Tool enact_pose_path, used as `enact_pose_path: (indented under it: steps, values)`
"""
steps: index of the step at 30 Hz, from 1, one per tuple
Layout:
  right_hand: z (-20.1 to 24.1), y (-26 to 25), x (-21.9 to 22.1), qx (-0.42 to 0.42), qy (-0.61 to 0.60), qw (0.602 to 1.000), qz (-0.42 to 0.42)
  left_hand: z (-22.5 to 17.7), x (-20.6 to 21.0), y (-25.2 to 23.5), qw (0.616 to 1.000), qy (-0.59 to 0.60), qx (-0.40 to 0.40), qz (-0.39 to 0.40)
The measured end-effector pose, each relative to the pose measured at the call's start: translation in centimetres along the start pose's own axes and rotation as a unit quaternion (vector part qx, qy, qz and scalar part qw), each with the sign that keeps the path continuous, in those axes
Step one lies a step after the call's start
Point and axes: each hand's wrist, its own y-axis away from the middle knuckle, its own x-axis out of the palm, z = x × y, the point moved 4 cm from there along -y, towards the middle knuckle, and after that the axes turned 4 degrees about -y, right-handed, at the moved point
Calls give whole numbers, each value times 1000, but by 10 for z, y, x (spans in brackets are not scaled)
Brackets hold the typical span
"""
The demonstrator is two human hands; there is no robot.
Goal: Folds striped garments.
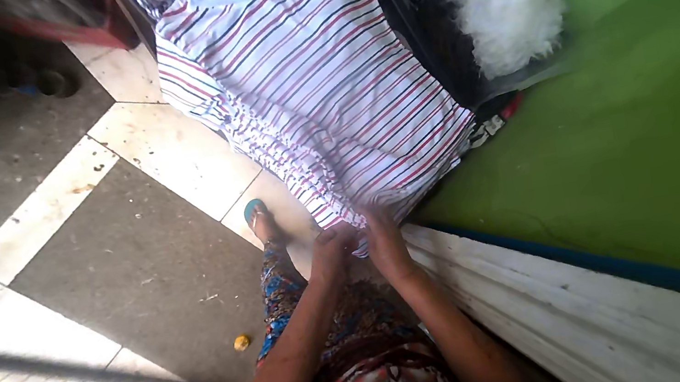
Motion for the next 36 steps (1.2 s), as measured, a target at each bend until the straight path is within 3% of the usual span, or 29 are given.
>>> enact_pose_path:
  steps: [4,8,12,15,20,21,26,30,33,36]
  values:
    - [-6,2,0,-35,-40,997,-49,-2,-2,-2,1000,-13,-8,-2]
    - [-5,2,-3,-6,-16,998,68,-9,1,2,999,5,-49,-6]
    - [-4,-6,2,-49,11,998,-35,-26,1,4,993,-116,0,-3]
    - [7,-30,-21,-46,-2,998,-50,-47,-4,5,979,-196,56,8]
    - [22,-61,-83,-60,-62,967,-239,-40,-26,-20,987,-147,57,-43]
    - [22,-61,-82,-59,-62,968,-237,-34,-25,-23,988,-140,41,-49]
    - [6,-49,-30,44,-53,995,-72,0,-3,-43,993,-117,4,-10]
    - [1,-39,-29,63,-80,992,-74,-4,9,-38,992,-94,54,-60]
    - [5,-40,-39,66,-111,987,-99,-8,11,-36,994,-47,91,-40]
    - [10,-40,-40,58,-122,985,-109,-3,15,-38,997,24,75,-3]
